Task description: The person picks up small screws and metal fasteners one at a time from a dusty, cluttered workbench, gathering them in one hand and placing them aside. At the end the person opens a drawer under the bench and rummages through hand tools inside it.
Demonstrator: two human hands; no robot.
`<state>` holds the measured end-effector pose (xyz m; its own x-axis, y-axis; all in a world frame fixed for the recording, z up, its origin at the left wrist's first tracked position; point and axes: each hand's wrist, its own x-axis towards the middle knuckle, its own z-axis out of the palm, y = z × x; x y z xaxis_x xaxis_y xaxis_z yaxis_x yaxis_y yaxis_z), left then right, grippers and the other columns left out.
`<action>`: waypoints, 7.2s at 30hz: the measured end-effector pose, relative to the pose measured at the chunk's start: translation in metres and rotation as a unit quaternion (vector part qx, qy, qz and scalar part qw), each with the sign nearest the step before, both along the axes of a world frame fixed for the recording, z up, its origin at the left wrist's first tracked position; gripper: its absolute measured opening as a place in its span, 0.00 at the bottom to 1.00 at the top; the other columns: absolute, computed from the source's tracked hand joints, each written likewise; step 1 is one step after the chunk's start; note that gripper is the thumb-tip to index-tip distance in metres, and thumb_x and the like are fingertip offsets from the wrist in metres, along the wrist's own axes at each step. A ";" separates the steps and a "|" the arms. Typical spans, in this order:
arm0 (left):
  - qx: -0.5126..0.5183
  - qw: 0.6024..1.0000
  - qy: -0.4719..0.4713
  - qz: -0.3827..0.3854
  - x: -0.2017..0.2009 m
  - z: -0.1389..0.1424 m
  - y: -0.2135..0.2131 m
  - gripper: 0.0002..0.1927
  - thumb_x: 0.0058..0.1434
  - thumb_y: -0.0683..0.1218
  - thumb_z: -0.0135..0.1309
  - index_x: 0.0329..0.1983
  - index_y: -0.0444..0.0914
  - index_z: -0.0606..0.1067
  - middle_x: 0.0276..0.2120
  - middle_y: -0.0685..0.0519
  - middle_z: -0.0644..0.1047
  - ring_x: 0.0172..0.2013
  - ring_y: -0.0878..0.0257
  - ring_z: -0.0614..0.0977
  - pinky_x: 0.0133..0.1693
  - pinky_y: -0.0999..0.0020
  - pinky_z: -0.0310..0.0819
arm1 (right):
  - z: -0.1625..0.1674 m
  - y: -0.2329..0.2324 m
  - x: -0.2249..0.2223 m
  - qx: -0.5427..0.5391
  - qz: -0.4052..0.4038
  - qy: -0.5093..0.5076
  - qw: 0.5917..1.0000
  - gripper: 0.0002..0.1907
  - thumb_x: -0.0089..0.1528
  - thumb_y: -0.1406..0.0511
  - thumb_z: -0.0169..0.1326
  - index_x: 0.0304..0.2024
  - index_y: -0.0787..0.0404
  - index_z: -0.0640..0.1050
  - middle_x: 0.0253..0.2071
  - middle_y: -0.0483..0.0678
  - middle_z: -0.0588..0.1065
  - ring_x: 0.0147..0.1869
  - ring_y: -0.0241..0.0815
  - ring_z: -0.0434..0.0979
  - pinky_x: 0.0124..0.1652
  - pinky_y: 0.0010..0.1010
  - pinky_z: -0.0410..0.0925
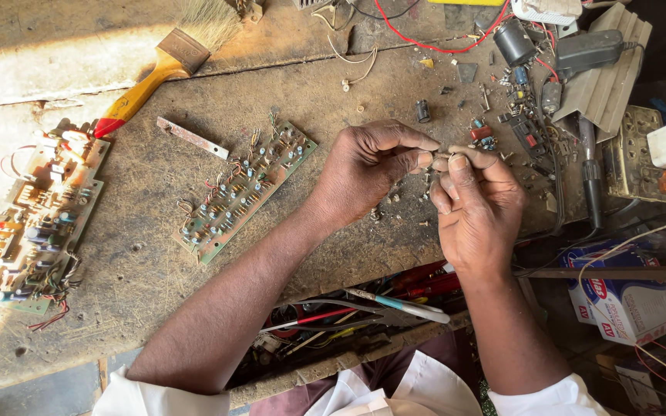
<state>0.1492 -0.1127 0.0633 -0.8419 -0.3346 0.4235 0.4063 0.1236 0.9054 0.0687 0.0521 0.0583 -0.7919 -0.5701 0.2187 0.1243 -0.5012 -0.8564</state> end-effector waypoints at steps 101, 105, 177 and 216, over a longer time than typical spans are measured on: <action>-0.223 0.964 0.104 0.103 0.009 0.005 0.000 0.11 0.60 0.32 0.62 0.42 0.38 0.78 0.43 0.53 0.82 0.47 0.59 0.85 0.50 0.67 0.82 | 0.028 -0.001 -0.010 0.165 0.109 -0.076 0.977 0.17 0.76 0.60 0.48 0.33 0.60 0.70 0.18 0.38 0.60 0.19 0.27 0.56 0.19 0.21 0.50; -0.191 0.973 0.092 0.092 0.006 0.005 -0.001 0.10 0.63 0.33 0.63 0.42 0.39 0.78 0.43 0.55 0.83 0.47 0.62 0.86 0.50 0.69 0.84 | 0.026 0.000 -0.004 0.201 0.063 0.052 0.976 0.15 0.77 0.60 0.47 0.37 0.60 0.71 0.22 0.38 0.60 0.23 0.27 0.55 0.22 0.22 0.50; -0.228 0.955 0.133 0.132 0.010 0.001 0.008 0.16 0.65 0.32 0.63 0.51 0.42 0.77 0.45 0.55 0.81 0.46 0.60 0.84 0.47 0.69 0.83 | 0.025 0.012 -0.019 0.210 0.109 0.139 0.962 0.19 0.78 0.56 0.48 0.36 0.60 0.67 0.22 0.39 0.60 0.20 0.26 0.55 0.18 0.21 0.52; -0.110 0.957 0.034 0.265 -0.003 0.004 -0.002 0.03 0.65 0.35 0.61 0.36 0.34 0.80 0.33 0.53 0.83 0.22 0.75 0.75 0.21 0.76 0.66 | 0.041 0.008 -0.099 0.409 -0.073 0.381 0.826 0.07 0.68 0.69 0.62 0.49 0.62 0.83 0.27 0.39 0.76 0.24 0.24 0.67 0.23 0.19 0.58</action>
<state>0.1462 -0.1144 0.0668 -0.5466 -0.6028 0.5813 0.2911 0.5141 0.8068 -0.0304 0.0600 0.0992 -0.6762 -0.6839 0.2739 -0.6171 0.3226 -0.7177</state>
